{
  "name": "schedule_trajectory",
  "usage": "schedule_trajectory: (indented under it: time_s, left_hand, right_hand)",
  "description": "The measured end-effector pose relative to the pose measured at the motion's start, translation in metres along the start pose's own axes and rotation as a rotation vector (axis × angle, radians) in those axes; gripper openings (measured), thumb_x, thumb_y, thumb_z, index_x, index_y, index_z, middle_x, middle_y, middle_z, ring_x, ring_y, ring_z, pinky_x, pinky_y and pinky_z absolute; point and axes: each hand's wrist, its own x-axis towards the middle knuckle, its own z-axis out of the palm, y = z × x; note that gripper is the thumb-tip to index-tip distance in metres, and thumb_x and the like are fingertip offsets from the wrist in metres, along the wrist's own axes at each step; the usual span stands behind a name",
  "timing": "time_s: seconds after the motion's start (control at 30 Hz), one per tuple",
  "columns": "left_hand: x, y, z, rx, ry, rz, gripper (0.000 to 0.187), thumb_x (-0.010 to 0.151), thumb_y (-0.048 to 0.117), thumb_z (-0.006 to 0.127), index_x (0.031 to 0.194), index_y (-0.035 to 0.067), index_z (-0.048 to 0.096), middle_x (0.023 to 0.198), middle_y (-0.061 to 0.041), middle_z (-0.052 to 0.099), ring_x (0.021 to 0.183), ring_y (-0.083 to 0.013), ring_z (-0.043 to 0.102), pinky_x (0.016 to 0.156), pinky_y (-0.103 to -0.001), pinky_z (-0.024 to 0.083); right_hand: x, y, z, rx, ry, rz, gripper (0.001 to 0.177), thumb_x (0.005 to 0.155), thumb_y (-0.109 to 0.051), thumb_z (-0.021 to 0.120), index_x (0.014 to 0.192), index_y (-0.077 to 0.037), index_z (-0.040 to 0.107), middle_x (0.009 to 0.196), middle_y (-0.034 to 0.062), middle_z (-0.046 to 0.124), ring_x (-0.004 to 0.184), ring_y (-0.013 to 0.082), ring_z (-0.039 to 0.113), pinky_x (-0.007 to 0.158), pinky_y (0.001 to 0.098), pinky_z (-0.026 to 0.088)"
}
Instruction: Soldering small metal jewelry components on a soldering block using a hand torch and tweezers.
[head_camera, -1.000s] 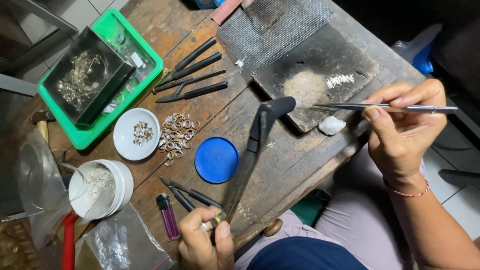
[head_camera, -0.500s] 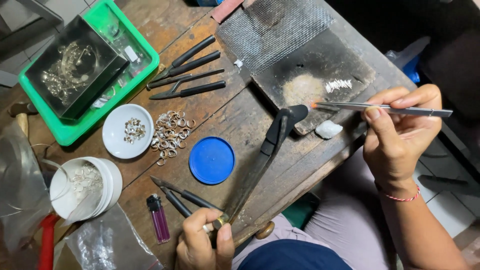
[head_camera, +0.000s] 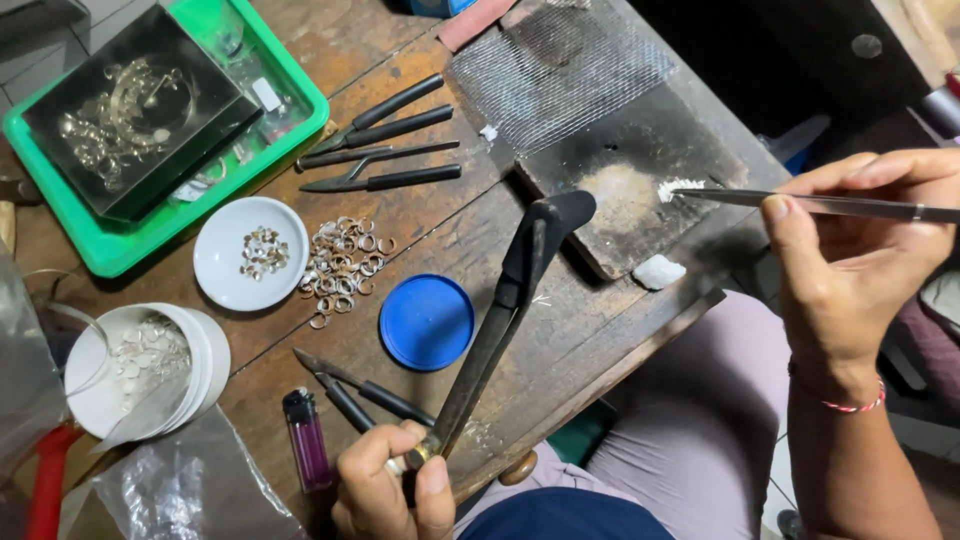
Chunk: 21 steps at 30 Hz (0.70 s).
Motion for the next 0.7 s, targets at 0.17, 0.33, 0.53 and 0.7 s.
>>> schedule_trajectory:
  time_s: [0.17, 0.33, 0.53, 0.7]
  left_hand:
    - [0.018, 0.013, -0.027, 0.191, -0.148, 0.228, 0.027, 0.096, 0.033, 0.047, 0.107, 0.011, 0.058, 0.090, 0.000, 0.072, 0.066, -0.0172, 0.068, 0.063, -0.026, 0.051]
    - [0.022, -0.004, -0.028, 0.122, -0.272, 0.342, 0.031, 0.098, 0.030, 0.050, 0.115, 0.006, 0.056, 0.091, -0.007, 0.070, 0.069, -0.0245, 0.069, 0.070, -0.031, 0.056]
    - [0.019, -0.011, -0.022, -0.019, -0.303, 0.289, 0.034, 0.095, 0.029, 0.053, 0.116, 0.003, 0.054, 0.078, -0.011, 0.068, 0.060, -0.0265, 0.069, 0.057, -0.036, 0.056]
    - [0.021, -0.015, -0.020, -0.036, -0.280, 0.417, 0.034, 0.098, 0.027, 0.052, 0.116, -0.001, 0.052, 0.090, -0.013, 0.067, 0.063, -0.0278, 0.066, 0.062, -0.036, 0.056]
  right_hand:
    - [-0.032, 0.002, -0.011, -0.123, -0.081, 0.023, 0.009, 0.118, 0.004, 0.061, 0.116, 0.010, 0.054, 0.117, 0.0211, 0.053, 0.103, 0.0273, 0.051, 0.096, 0.0348, 0.039]
    - [-0.046, -0.025, 0.017, 0.080, -0.271, -0.082, 0.045, 0.095, 0.010, 0.073, 0.111, -0.003, 0.032, 0.091, 0.0224, 0.055, 0.090, 0.0323, 0.069, 0.084, 0.0369, 0.052]
    - [-0.056, -0.026, 0.031, 0.113, -0.359, -0.078, 0.042, 0.091, 0.008, 0.071, 0.104, -0.005, 0.033, 0.085, 0.0209, 0.060, 0.083, 0.0289, 0.071, 0.079, 0.0329, 0.052]
    - [-0.062, -0.030, 0.036, 0.089, -0.355, -0.074, 0.041, 0.092, 0.009, 0.070, 0.105, -0.003, 0.033, 0.086, 0.0238, 0.059, 0.082, 0.0307, 0.070, 0.075, 0.0327, 0.055]
